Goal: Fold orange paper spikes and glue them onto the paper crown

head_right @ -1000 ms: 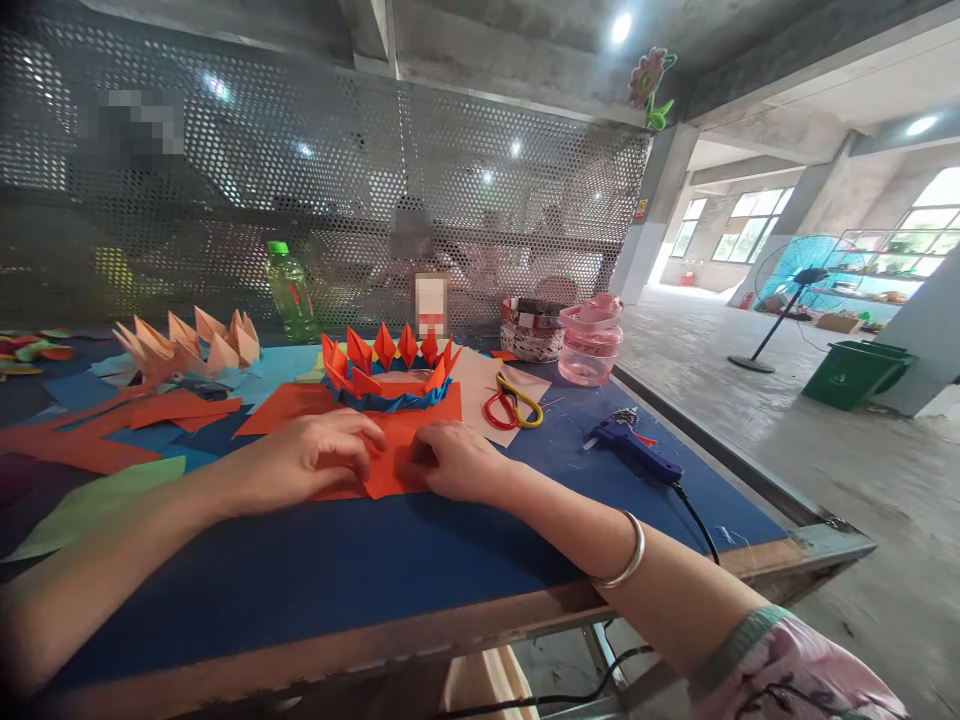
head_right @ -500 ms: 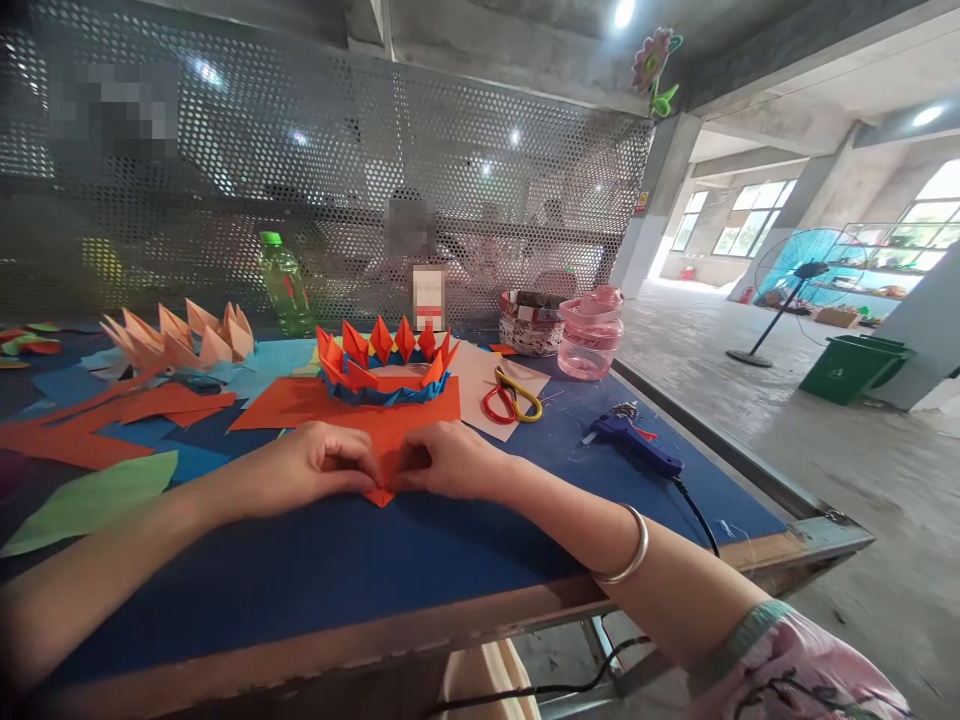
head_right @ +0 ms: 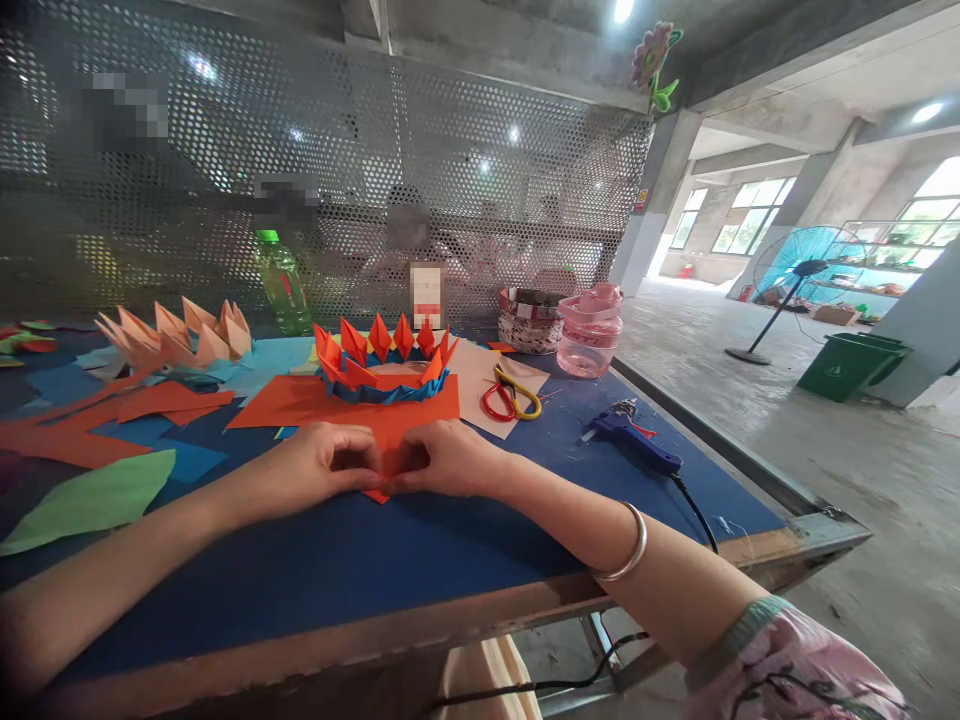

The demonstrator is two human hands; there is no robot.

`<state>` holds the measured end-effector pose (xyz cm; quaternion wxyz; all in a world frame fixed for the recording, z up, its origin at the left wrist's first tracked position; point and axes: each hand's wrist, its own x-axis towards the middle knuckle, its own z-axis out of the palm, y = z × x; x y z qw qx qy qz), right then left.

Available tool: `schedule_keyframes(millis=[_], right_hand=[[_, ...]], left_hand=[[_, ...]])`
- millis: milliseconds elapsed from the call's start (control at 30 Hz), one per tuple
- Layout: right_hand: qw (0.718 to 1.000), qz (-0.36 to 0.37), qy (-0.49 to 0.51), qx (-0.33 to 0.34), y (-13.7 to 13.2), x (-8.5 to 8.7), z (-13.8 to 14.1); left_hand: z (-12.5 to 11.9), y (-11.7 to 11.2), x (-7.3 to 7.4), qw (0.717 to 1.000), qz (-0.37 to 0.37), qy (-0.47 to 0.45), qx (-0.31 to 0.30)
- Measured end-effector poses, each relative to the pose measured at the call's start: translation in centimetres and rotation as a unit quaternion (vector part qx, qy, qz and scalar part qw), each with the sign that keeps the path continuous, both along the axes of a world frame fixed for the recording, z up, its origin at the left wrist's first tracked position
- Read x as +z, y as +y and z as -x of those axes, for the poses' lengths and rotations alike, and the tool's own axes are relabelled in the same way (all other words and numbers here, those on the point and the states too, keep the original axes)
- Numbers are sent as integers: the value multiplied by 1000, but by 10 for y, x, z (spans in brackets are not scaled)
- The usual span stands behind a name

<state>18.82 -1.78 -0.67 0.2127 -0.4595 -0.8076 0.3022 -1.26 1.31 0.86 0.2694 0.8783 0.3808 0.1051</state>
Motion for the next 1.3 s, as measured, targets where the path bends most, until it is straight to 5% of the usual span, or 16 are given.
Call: schedule_keyframes(millis=[633,933,1300], right_hand=[[999,-2,-1,32,1,0,-2],[997,-26,-39,-54,-6,0,10],[996,-34,-50,-59,-6,-1,11]], left_hand=[[-3,0,-4,1000,-12,-2,9],[-2,1,-6,1000,-4,-9,4],[-2,3,-6,999,16,-28,42]])
